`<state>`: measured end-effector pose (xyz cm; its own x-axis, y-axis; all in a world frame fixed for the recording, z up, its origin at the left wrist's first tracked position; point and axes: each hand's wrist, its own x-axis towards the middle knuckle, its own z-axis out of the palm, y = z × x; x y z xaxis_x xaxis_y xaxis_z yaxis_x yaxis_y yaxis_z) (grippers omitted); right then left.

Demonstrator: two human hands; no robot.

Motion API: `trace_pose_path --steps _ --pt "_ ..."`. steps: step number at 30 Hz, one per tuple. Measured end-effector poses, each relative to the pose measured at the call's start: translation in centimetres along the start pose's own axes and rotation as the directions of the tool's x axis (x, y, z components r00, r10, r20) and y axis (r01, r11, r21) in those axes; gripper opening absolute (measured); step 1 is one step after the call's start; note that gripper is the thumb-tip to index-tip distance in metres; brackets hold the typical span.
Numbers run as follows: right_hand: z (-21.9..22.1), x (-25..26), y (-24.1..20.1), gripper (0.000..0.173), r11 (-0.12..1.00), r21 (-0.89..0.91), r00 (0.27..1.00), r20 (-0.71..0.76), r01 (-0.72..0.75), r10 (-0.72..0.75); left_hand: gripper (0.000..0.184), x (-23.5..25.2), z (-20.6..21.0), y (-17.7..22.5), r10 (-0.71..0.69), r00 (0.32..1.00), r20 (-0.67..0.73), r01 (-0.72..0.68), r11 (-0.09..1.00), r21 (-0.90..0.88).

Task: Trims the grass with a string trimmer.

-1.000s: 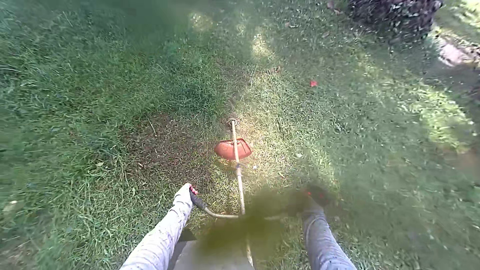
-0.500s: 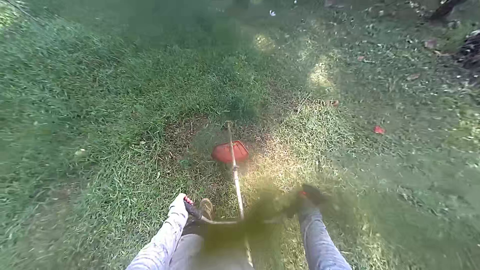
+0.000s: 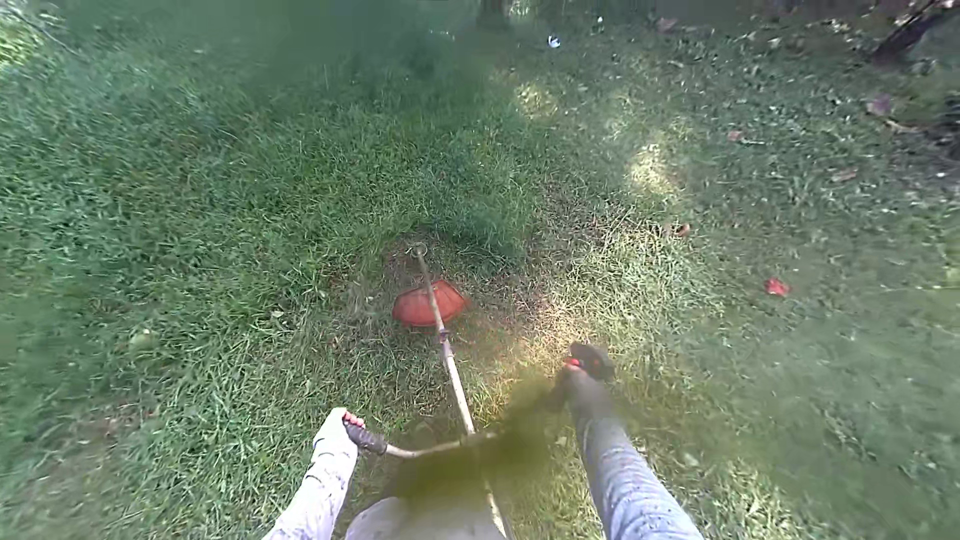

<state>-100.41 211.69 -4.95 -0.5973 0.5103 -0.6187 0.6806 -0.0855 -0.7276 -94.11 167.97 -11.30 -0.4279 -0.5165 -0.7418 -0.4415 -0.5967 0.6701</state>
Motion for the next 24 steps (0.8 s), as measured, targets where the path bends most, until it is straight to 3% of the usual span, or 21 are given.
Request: trace_pose_path --steps 4,6,7,11,14,18,22,24 --pt "-3.1 6.5 -0.5 0.033 0.999 0.022 0.994 -0.097 -0.049 0.05 0.029 0.4 8.1 1.3 -0.035 0.996 0.079 0.024 0.99 0.138" --pt "-6.1 5.0 -2.6 0.036 0.985 -0.1 0.987 -0.083 -0.144 0.136 0.03 -0.2 12.0 0.9 -0.062 0.989 0.134 0.031 0.973 0.228" --pt "-7.4 4.2 -3.0 0.035 0.981 -0.127 0.981 -0.144 -0.148 0.129 0.029 -0.3 13.9 0.3 -0.083 0.984 0.156 0.042 0.967 0.251" --pt "-12.5 1.3 -3.4 0.034 0.994 0.048 0.935 -0.338 -0.097 0.107 0.03 -1.7 20.3 -3.2 -0.144 0.95 0.278 0.037 0.933 0.358" --pt "-16.9 2.3 -0.9 0.032 0.982 0.186 0.9 -0.425 -0.018 0.098 0.032 -2.5 24.7 -6.4 -0.197 0.931 0.306 0.052 0.904 0.424" --pt "-19.5 3.7 -3.5 0.038 0.972 0.047 0.901 -0.369 -0.228 0.229 0.024 -3.4 29.3 -10.1 -0.245 0.929 0.278 0.115 0.904 0.411" --pt "-23.1 10.4 -1.5 0.032 0.975 0.056 0.914 -0.34 -0.217 0.223 0.023 -6.2 31.5 -11.6 -0.202 0.951 0.233 0.098 0.915 0.392" --pt "-24.1 12.1 -2.2 0.036 0.969 -0.034 0.934 -0.274 -0.245 0.227 0.023 -7.7 31.4 -11.6 -0.171 0.965 0.2 0.081 0.916 0.394"
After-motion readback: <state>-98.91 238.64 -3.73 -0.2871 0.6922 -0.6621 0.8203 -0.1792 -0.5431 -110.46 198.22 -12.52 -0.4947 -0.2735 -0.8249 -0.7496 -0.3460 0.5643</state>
